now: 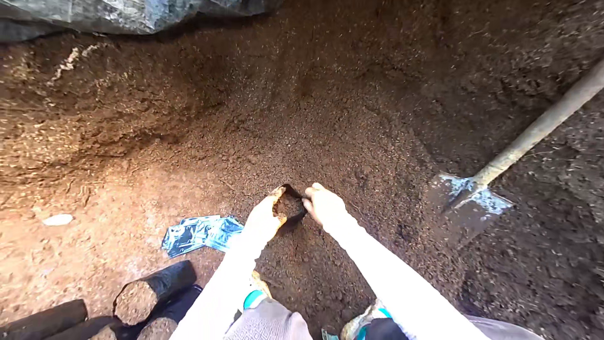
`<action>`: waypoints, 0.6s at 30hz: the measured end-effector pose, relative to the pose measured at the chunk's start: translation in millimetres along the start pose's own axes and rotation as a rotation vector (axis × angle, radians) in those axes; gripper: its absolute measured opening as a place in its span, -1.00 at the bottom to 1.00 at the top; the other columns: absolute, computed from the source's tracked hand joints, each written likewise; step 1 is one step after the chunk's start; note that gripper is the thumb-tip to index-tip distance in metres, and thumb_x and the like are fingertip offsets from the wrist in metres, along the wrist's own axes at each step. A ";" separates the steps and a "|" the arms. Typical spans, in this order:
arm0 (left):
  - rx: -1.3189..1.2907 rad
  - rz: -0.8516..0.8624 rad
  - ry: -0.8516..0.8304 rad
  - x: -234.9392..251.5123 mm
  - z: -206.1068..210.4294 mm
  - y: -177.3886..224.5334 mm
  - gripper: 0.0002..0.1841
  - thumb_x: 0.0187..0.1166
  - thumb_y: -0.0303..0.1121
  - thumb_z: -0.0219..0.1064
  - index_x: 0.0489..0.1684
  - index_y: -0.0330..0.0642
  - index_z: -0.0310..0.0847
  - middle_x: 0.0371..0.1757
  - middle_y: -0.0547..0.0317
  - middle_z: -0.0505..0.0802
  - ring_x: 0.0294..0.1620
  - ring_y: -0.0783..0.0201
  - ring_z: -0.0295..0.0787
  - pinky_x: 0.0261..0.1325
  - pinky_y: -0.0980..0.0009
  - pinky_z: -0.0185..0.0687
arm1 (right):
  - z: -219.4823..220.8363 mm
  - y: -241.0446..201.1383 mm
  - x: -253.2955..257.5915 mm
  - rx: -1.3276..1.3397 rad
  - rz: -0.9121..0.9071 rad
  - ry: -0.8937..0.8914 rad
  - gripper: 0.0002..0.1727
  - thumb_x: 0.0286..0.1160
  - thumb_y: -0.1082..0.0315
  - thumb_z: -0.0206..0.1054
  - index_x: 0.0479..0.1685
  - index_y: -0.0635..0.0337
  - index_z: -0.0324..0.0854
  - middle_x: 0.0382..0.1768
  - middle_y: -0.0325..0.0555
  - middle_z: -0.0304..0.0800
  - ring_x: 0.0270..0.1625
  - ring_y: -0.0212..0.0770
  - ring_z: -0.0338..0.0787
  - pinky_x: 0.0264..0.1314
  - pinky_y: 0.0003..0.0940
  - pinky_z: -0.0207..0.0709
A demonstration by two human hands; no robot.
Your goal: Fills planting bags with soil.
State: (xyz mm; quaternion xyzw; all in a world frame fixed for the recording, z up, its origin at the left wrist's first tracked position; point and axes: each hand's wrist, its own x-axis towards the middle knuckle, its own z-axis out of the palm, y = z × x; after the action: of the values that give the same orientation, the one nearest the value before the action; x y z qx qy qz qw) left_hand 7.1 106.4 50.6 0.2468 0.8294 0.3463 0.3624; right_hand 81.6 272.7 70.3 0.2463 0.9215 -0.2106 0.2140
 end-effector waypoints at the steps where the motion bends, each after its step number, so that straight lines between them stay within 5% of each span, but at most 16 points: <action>1: -0.042 0.012 0.023 -3.2 -1.3 -1.2 -0.22 0.54 -0.54 0.39 0.84 -0.02 0.21 0.82 0.06 0.39 0.79 0.14 0.32 0.80 0.12 0.20 | -1.0 1.6 -3.8 0.040 0.006 0.043 -0.65 0.77 0.21 0.17 0.28 0.21 0.69 0.40 0.12 0.64 0.39 0.14 0.71 0.38 0.18 0.57; 3: -0.015 0.015 0.024 5.6 9.1 -15.5 -0.24 0.53 -0.55 0.37 0.83 -0.05 0.24 0.83 0.04 0.37 0.80 0.12 0.31 0.80 0.10 0.22 | 11.2 10.9 3.0 0.073 0.055 0.044 -0.61 0.74 0.14 0.21 0.31 0.20 0.66 0.40 0.18 0.60 0.36 0.18 0.71 0.35 0.20 0.57; 6: 0.064 0.015 -0.029 19.8 24.3 -32.9 -0.25 0.55 -0.53 0.33 0.84 -0.09 0.22 0.84 0.10 0.36 0.81 0.11 0.30 0.82 0.02 0.19 | 27.4 17.8 11.0 0.069 0.073 -0.023 -0.40 0.70 0.01 0.28 0.63 0.13 0.45 0.65 0.25 0.37 0.55 0.28 0.56 0.54 0.22 0.46; 9: 0.054 0.044 0.019 18.9 9.7 -29.4 -0.38 0.60 -0.51 0.26 0.74 -0.03 0.40 0.66 0.03 0.61 0.60 0.01 0.59 0.64 -0.06 0.43 | 32.9 12.2 1.6 0.157 -0.296 0.117 -0.64 0.72 0.32 0.20 0.35 0.29 0.66 0.48 0.23 0.59 0.57 0.12 0.56 0.67 -0.09 0.40; 11: 0.172 0.032 0.149 21.6 2.0 -28.8 -0.47 0.62 -0.21 0.35 0.61 0.02 0.50 0.55 -0.02 0.67 0.47 -0.10 0.64 0.41 -0.21 0.55 | 43.0 5.9 -0.4 0.136 -0.505 0.007 -0.65 0.73 0.38 0.11 0.29 0.33 0.70 0.42 0.19 0.67 0.56 0.03 0.60 0.68 -0.17 0.40; 14: 0.427 -0.031 0.137 39.5 4.0 -19.7 -0.31 0.54 0.08 0.43 0.65 0.01 0.45 0.67 -0.09 0.52 0.73 -0.25 0.26 0.52 -0.37 0.25 | 47.6 -8.0 3.0 -0.062 -0.399 -0.265 -0.52 0.87 0.18 0.03 0.47 0.38 0.54 0.59 0.22 0.48 0.69 0.10 0.45 0.73 -0.03 0.30; 18: 0.508 -0.010 -0.070 70.3 26.8 -18.3 -0.59 0.82 -0.22 0.12 0.60 -0.01 0.51 0.42 -0.22 0.74 0.43 -0.28 0.70 0.35 -0.31 0.60 | 55.5 -10.9 -5.4 -0.143 -0.248 -0.330 -0.29 0.82 -0.05 0.09 0.69 0.37 0.30 0.75 0.24 0.24 0.79 0.15 0.30 0.76 0.05 0.26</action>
State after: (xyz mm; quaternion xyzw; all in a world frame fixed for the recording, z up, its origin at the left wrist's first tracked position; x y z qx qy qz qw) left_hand -18.4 151.8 -6.8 0.3376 0.8780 0.1165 0.3188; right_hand 96.1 234.7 30.5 0.0776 0.9099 -0.2067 0.3511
